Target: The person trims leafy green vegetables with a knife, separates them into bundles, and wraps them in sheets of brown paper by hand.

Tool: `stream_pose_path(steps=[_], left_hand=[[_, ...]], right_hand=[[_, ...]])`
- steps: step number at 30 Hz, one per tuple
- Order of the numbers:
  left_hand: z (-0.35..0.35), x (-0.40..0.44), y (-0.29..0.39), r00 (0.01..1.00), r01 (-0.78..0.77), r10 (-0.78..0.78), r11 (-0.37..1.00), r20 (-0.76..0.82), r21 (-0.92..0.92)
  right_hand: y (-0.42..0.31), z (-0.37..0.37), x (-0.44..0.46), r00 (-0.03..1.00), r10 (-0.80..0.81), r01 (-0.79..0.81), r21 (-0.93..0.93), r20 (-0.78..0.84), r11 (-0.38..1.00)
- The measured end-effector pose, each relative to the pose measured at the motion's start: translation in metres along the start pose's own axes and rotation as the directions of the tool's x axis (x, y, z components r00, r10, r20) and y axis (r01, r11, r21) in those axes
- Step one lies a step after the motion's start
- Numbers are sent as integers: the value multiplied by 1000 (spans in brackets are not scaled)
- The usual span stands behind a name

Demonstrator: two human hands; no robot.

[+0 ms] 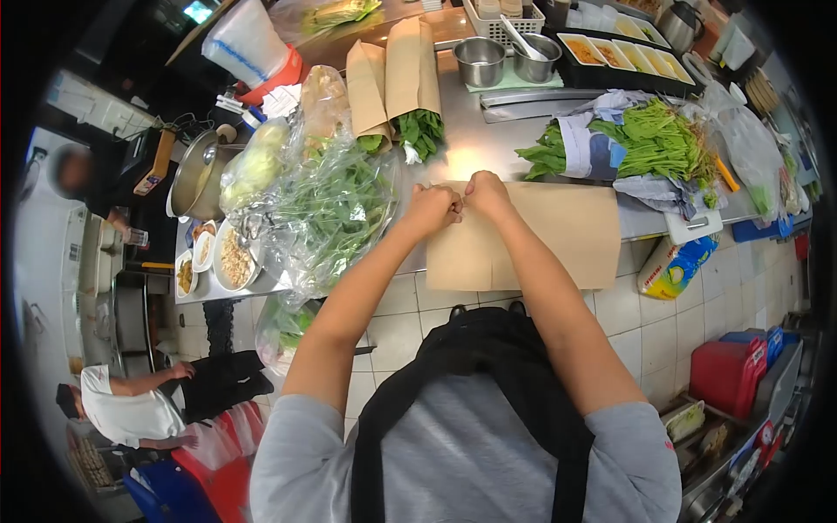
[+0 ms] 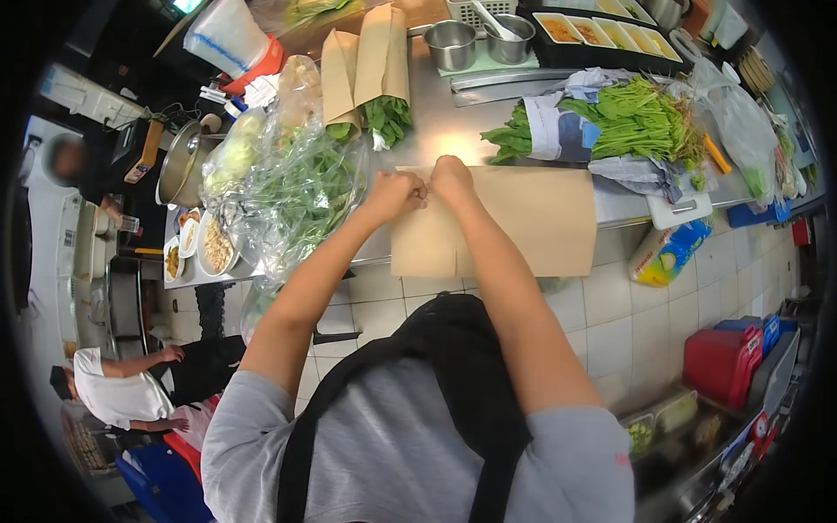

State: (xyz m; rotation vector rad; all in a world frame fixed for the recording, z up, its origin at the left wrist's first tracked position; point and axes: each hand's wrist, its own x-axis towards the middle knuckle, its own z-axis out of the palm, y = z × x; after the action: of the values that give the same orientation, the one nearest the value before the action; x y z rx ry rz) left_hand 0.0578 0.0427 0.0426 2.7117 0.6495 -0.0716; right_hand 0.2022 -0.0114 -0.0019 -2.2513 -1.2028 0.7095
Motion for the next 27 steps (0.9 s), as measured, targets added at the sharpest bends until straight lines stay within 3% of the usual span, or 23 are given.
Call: stream_pose_path(steps=[3, 5, 6, 8, 11, 15, 18, 21, 22, 23, 24, 25, 26, 27], left_hand=[[-1, 3, -2, 998, 62, -59, 991, 36, -119], [11, 6, -11, 998, 21, -1, 944, 62, -330], [17, 5, -15, 998, 23, -3, 944, 61, -328], [19, 3, -17, 984, -167, 138, 934, -112, -316], [22, 3, -15, 987, -124, 70, 897, -142, -423], [21, 1, -16, 996, -79, 48, 870, -74, -487], [12, -9, -18, 990, -141, 111, 869, -90, -475], [21, -7, -29, 984, -172, 169, 791, -60, -587], [31, -2, -34, 981, -180, 187, 790, -50, -587], [31, 0, -29, 958, -287, 256, 822, -131, -491], [34, 3, -24, 929, -365, 311, 854, -199, -370], [44, 11, -31, 942, -333, 289, 861, -169, -384], [49, 11, -34, 961, -277, 240, 839, -138, -469], [44, 8, -36, 941, -338, 282, 806, -187, -486]], right_hand=[[15, 3, 3, 996, -86, 82, 129, 24, 988], [21, 1, -10, 976, -215, 219, 144, -42, 965], [21, 2, -12, 975, -218, 222, 146, -42, 964], [19, 3, -12, 976, -202, 212, 142, -83, 967], [19, 0, -14, 986, -164, 167, 190, -31, 967], [18, 1, -15, 979, -194, 202, 173, -63, 964], [16, -3, -13, 987, -162, 161, 178, -9, 971], [27, 2, -11, 992, -127, 123, 143, 19, 982], [47, 14, -4, 995, -103, 101, 323, -11, 941], [50, 24, 7, 994, -107, 102, 495, -17, 863], [38, 11, -6, 959, -261, 276, 168, -108, 946], [53, 20, 1, 846, -498, 510, 13, -188, 860], [39, 5, -8, 904, -421, 423, 20, -74, 906], [34, -3, -8, 918, -396, 396, 58, -8, 916]])
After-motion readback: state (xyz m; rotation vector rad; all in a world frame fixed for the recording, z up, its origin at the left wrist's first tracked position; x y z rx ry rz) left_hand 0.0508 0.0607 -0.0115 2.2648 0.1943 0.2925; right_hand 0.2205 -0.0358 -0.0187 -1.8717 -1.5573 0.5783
